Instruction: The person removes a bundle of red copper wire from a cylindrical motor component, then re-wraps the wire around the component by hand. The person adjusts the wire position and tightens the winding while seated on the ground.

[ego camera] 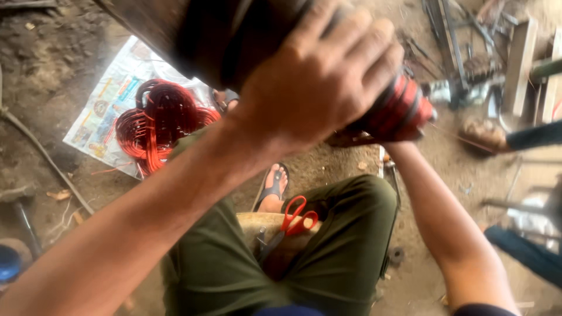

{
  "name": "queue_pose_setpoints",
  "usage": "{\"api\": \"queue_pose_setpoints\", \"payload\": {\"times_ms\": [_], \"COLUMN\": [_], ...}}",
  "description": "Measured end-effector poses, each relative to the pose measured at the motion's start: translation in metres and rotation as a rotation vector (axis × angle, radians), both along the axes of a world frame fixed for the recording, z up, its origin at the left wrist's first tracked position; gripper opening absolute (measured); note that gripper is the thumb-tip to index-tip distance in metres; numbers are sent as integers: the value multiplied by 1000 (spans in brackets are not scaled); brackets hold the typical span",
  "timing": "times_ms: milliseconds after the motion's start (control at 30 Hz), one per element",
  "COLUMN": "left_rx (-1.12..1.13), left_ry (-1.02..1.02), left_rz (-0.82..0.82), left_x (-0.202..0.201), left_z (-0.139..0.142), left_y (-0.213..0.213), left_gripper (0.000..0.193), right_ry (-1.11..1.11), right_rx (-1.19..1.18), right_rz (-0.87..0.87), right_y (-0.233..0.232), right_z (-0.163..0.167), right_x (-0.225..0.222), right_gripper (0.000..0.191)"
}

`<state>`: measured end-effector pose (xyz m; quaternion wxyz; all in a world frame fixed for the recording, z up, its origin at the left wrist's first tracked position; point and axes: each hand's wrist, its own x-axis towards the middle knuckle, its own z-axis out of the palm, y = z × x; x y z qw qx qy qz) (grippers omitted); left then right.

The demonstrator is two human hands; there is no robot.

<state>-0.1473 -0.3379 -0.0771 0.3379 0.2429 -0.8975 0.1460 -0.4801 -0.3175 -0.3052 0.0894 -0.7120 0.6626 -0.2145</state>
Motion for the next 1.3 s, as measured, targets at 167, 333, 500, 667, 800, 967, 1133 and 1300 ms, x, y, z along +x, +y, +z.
{"api": "queue_pose_setpoints", "payload": {"times_ms": [167, 333, 500, 667, 800, 967, 1133, 1300], "left_rx": [-5, -82, 86, 57, -32, -55, -70, -102], "left_ry": [-65, -184, -251, -272, -281, -262, -248, -271], "left_rz": [-41, -30, -15, 6, 31, 64, 92, 124], "left_x": [-21, -39, -44, -27, -17, -11, -6, 1], "left_z": [18, 45, 48, 43, 42, 47, 54, 58], "left_y": [-5, 8, 22, 26, 24, 22, 19, 21], "left_gripper": [17, 32, 48, 47, 36, 29, 28, 32], "right_ry": [-113, -233, -138, -185, -184, -187, -146, -138], "right_rx": [37, 45, 3, -83, -177, -88, -100, -35], "right_rz": [18, 14, -42, 21, 81, 72, 79, 53], "right_y": [14, 35, 47, 48, 47, 40, 34, 32], "right_z": [-10, -10, 11, 26, 32, 40, 46, 43], "right_x": [11, 17, 21, 32, 37, 45, 51, 53], "right_gripper": [22, 35, 40, 41, 45, 41, 39, 24]}}
